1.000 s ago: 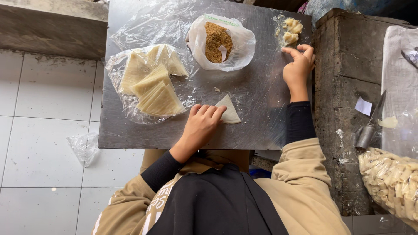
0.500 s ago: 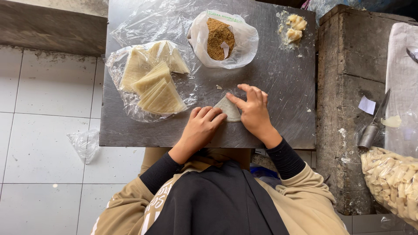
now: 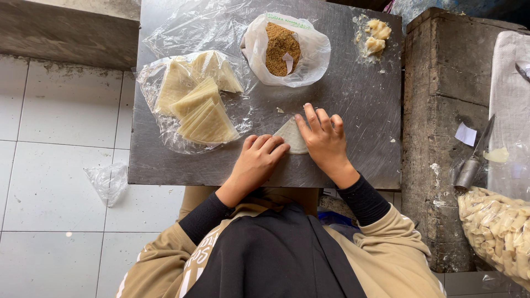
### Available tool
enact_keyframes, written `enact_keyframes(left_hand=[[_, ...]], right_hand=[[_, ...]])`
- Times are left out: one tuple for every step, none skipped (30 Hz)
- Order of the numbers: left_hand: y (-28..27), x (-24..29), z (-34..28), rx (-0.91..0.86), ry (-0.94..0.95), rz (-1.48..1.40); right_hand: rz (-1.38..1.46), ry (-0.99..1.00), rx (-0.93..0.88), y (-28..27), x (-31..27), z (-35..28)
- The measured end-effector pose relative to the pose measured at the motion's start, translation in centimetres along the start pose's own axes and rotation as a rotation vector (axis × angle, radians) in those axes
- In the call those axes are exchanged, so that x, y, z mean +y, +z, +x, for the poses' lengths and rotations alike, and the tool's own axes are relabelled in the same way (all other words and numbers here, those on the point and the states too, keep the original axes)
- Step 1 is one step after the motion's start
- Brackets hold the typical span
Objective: The person prepares a snack by placing a small amount of filling onto a triangular dough wrapper, applying a paste to the edge by hand, and rolling it into a cylinder.
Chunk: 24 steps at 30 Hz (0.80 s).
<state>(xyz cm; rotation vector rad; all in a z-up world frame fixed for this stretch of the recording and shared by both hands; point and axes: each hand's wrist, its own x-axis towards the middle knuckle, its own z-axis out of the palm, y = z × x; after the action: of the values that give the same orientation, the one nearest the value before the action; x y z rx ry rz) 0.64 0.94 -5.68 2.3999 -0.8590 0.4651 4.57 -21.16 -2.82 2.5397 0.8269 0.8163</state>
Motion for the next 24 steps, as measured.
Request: enact_keyframes(left_hand=[[0.0, 0.0, 0.0, 0.010, -0.001, -0.004], [0.1, 0.0, 0.0, 0.018, -0.002, -0.009], [0.1, 0.0, 0.0, 0.027, -0.003, -0.014], [0.1, 0.0, 0.0, 0.025, -0.005, -0.010], [0.1, 0.1, 0.0, 0.022, -0.007, -0.006], [0.0, 0.1, 0.0, 0.022, -0.012, -0.001], [0.0, 0.1, 0.1, 0.020, -0.008, 0.001], [-0.1, 0.1, 0.1, 0.017, -0.006, 0.006], [-0.2, 0.0, 0.1, 0.014, -0.004, 0.010], [-0.2, 0.0, 0.1, 0.025, -0.002, -0.004], [-0.1, 0.0, 0.2, 0.035, 0.000, -0.017], [-0.1, 0.0, 0.2, 0.045, 0.005, -0.031], [-0.1, 0.1, 0.1, 0.064, -0.002, -0.037], [-0.2, 0.1, 0.1, 0.085, -0.007, -0.040], [-0.2, 0.1, 0.0, 0.106, -0.012, -0.044], [-0.3, 0.1, 0.0, 0.114, -0.037, -0.060], [-0.4, 0.1, 0.0, 0.121, -0.062, -0.076], [-0.5, 0.0, 0.0, 0.130, -0.086, -0.091], [-0.7, 0.0, -0.1, 0.133, -0.085, -0.090], [-0.8, 0.0, -0.2, 0.137, -0.083, -0.089], [-0.9, 0.0, -0.2, 0.141, -0.081, -0.088], [-0.9, 0.0, -0.2, 0.149, -0.086, -0.094], [-0.9, 0.0, -0.2, 0.157, -0.091, -0.099], [-0.8, 0.0, -0.2, 0.160, -0.093, -0.110]], right_hand=[[-0.027, -0.015, 0.003, 0.0, 0.3, 0.0], [-0.053, -0.030, 0.004, 0.0, 0.5, 0.0], [-0.040, -0.030, 0.012, -0.1, 0.5, 0.1], [-0.031, -0.029, 0.024, -0.1, 0.7, 0.4], [-0.022, -0.029, 0.035, -0.2, 0.8, 0.7], [0.103, 0.034, 0.024, -0.4, 1.0, 1.1], [0.228, 0.097, 0.013, -0.6, 1.2, 1.6], [0.355, 0.159, 0.002, -0.7, 1.3, 2.1], [0.514, 0.238, 0.036, -0.5, 1.8, 2.9], [0.673, 0.320, 0.068, 0.0, 2.5, 3.9], [0.832, 0.402, 0.101, 0.7, 3.2, 5.1], [0.904, 0.489, 0.075, 1.5, 3.8, 6.5], [0.975, 0.576, 0.048, 2.4, 4.3, 8.1], [0.981, 0.554, 0.090, 3.4, 4.5, 9.8], [0.986, 0.532, 0.132, 4.2, 4.5, 11.2], [0.938, 0.471, 0.103, 4.9, 4.6, 12.6], [0.890, 0.410, 0.074, 5.6, 4.6, 13.9], [0.841, 0.349, 0.047, 5.9, 4.5, 14.7], [0.799, 0.317, 0.039, 6.1, 4.4, 15.0], [0.755, 0.286, 0.031, 6.3, 4.2, 15.1], [0.712, 0.256, 0.023, 6.6, 4.0, 15.2], [0.692, 0.263, 0.011, 6.7, 3.9, 15.2], [0.673, 0.270, 0.000, 6.8, 3.9, 14.9], [0.651, 0.283, -0.015, 6.8, 4.0, 14.6]])
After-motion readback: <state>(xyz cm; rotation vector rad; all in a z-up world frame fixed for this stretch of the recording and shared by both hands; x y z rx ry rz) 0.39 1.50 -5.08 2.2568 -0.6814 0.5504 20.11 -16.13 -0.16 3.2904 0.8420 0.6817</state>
